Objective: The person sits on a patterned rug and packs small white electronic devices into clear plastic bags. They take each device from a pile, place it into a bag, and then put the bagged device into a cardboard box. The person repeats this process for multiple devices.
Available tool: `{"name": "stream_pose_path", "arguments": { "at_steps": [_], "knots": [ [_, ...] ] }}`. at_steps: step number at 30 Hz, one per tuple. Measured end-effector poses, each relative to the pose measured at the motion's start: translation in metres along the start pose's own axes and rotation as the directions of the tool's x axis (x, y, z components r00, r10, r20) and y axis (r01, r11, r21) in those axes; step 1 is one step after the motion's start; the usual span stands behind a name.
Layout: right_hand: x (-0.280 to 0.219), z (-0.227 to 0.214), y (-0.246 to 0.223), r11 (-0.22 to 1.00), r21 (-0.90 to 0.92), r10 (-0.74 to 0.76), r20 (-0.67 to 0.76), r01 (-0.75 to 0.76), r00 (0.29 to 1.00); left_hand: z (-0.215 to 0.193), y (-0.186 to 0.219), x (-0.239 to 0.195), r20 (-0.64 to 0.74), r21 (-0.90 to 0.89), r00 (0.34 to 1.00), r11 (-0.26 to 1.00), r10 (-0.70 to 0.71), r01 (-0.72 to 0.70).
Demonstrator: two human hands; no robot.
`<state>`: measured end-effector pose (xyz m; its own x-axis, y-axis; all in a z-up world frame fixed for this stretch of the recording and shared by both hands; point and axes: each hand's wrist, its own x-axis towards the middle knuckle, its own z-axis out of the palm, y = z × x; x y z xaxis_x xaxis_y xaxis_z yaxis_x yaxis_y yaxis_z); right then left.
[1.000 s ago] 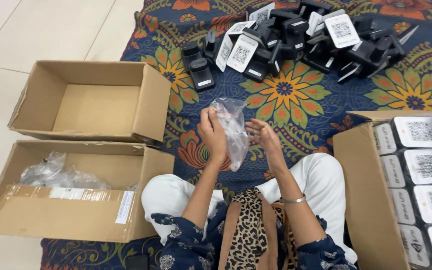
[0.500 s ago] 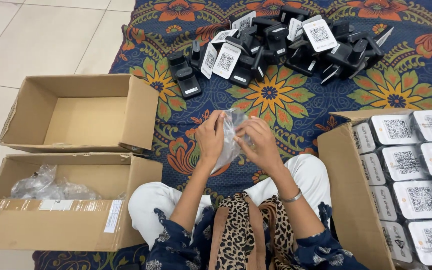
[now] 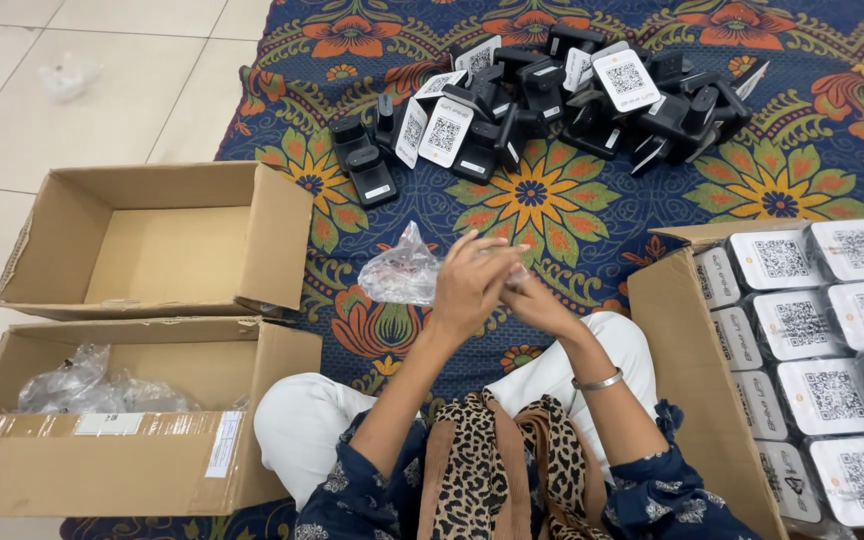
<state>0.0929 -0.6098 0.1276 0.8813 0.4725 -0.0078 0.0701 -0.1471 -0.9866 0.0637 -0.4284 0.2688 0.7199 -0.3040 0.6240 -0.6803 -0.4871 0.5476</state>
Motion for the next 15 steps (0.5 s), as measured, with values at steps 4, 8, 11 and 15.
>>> {"name": "stream_pose_path", "arguments": {
  "at_steps": [4,8,11,15],
  "knots": [
    [0.001,-0.007,0.083,0.987,-0.145,-0.070,-0.034,0.065,0.997,0.013,0.007,-0.005,0.101,0.073,0.989,0.991,0.105,-0.112],
    [-0.002,-0.007,0.101,0.868,-0.467,-0.223,-0.056,0.172,0.973,0.028,0.015,-0.012,0.170,0.078,0.962,0.970,0.215,-0.231],
    [-0.002,-0.010,0.069,0.884,-0.367,-0.385,-0.215,0.292,0.897,0.020,0.023,-0.008,0.130,0.068,0.963,0.967,0.234,-0.244],
    [-0.014,0.004,-0.093,0.760,-0.503,-0.571,-0.212,0.412,0.793,-0.003,0.009,0.006,-0.177,0.183,0.979,0.980,0.105,-0.072]
  ]
}}
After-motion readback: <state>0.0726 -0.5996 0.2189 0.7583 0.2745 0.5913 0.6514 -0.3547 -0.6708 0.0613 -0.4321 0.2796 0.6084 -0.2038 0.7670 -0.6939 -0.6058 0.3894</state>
